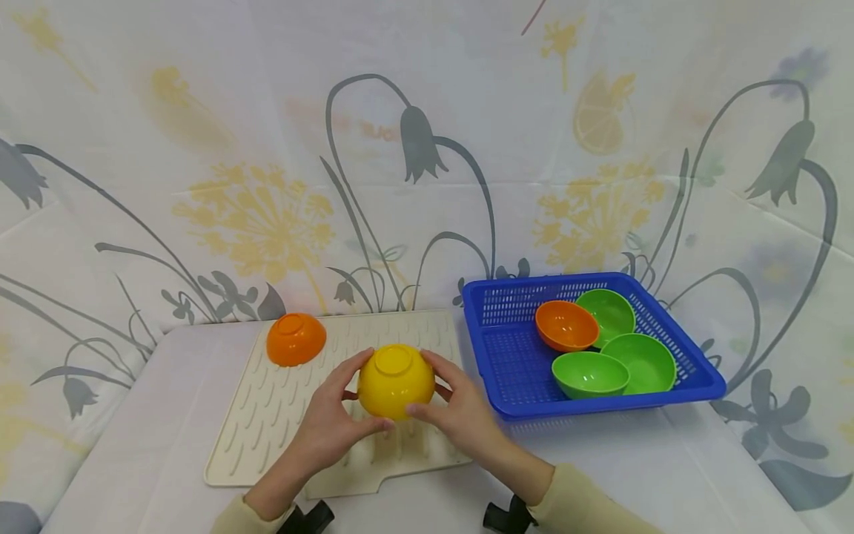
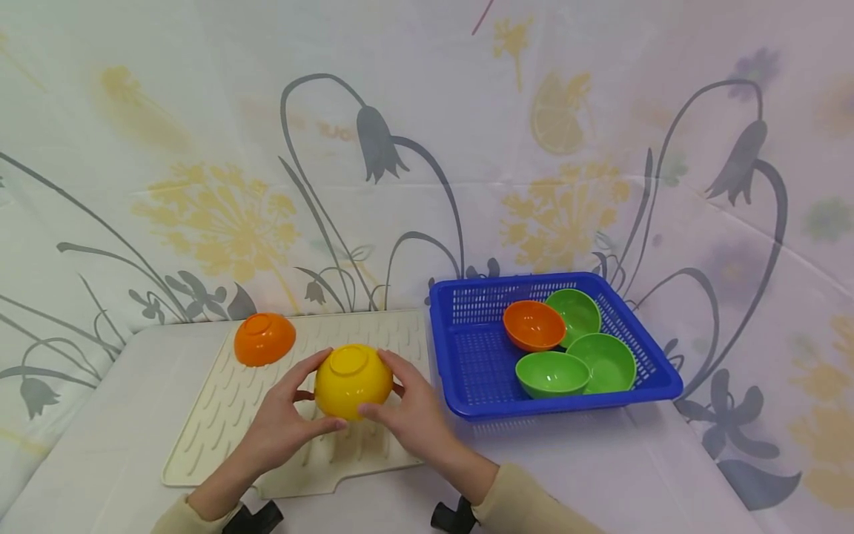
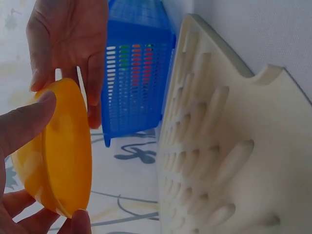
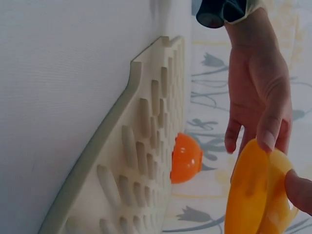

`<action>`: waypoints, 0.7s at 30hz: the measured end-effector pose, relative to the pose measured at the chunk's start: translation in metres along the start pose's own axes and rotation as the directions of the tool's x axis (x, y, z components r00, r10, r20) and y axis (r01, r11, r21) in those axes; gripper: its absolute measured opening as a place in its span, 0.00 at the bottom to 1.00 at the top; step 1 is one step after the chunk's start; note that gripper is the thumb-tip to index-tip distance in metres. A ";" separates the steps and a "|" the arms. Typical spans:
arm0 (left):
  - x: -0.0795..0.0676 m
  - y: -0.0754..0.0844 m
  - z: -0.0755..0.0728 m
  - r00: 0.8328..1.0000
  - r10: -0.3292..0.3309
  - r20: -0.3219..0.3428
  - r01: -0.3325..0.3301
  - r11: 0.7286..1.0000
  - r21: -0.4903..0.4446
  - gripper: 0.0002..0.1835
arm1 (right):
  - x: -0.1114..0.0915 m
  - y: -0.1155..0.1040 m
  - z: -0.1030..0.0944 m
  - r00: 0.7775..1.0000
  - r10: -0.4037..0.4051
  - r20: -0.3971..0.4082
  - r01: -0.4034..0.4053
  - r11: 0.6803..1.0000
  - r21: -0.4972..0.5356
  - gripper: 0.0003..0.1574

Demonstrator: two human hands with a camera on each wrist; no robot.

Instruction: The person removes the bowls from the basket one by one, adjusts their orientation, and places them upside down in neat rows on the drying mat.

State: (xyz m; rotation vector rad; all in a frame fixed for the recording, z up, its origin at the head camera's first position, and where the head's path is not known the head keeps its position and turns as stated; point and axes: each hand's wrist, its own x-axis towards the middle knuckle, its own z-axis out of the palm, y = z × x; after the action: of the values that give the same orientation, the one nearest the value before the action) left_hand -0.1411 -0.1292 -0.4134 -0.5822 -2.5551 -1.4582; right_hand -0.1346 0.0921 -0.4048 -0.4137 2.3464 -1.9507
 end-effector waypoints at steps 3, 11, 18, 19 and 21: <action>0.002 -0.003 0.000 1.000 -0.021 0.006 0.021 1.000 -0.008 0.49 | 0.005 0.003 0.004 1.000 0.015 -0.004 -0.014 1.000 0.025 0.45; 0.008 -0.012 0.000 0.997 -0.070 0.015 0.070 0.997 -0.028 0.49 | 0.017 0.008 0.014 0.998 0.047 -0.031 -0.045 0.997 0.057 0.45; 0.018 -0.024 -0.002 0.995 -0.093 0.022 0.094 0.996 -0.006 0.48 | 0.032 0.012 0.020 0.993 0.080 -0.087 -0.080 0.997 0.003 0.45; 0.020 -0.026 -0.002 0.994 -0.104 0.024 0.104 0.995 -0.010 0.48 | 0.035 0.013 0.022 0.991 0.089 -0.098 -0.089 0.996 0.000 0.44; 0.025 -0.030 -0.002 0.991 -0.129 0.029 0.129 0.991 -0.017 0.49 | 0.041 0.014 0.024 0.988 0.093 -0.121 -0.095 0.995 -0.009 0.44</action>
State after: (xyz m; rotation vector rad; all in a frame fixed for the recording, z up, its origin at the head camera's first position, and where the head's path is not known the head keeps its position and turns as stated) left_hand -0.1762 -0.1382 -0.4289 -0.4507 -2.6482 -1.5261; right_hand -0.1709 0.0615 -0.4180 -0.1865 2.4051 -1.9684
